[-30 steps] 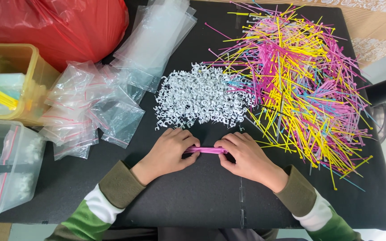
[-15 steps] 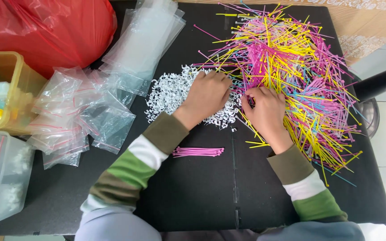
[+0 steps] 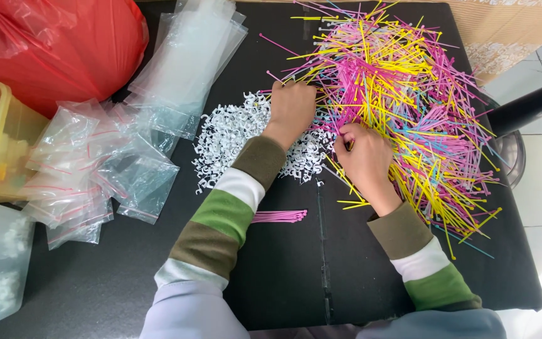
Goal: Bagging small pink plastic ties into clear plastic bags
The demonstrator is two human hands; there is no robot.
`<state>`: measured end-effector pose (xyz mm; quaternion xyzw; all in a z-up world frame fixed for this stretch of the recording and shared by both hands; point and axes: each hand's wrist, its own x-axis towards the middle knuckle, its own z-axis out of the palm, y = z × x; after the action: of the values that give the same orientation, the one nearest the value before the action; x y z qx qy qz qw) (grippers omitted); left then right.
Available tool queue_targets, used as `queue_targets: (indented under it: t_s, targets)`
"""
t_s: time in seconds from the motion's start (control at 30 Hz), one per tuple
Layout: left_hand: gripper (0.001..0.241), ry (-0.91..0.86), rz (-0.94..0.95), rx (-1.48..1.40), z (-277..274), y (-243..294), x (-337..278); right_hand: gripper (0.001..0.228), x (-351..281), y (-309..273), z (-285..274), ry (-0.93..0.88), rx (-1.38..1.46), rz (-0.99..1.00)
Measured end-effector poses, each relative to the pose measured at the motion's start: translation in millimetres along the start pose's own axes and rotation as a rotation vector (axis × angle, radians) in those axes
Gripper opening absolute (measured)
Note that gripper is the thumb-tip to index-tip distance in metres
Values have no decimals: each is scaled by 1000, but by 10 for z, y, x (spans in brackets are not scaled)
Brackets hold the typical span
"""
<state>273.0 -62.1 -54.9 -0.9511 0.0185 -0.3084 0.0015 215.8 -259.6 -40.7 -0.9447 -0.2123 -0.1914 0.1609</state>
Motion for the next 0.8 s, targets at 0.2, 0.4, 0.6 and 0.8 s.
queue_targets:
  t_s: [0.2,0.4,0.6,0.8]
  targets:
    - [18,-23,2,-80,-460,-86,27,7,33,17,-227,164,124,-82]
    - [15,-79,-8,-348,-1197,-264,-140,12,-3,39,-570,106,517,-157]
    - [9,-503,34,-594,-2182,-412,-592,20,-78,-350,-1015,-40,708,-326]
    - [12,-691,-52,-820,-2703,-563,-1014,21,-282,-732,-975,-196,739,-460]
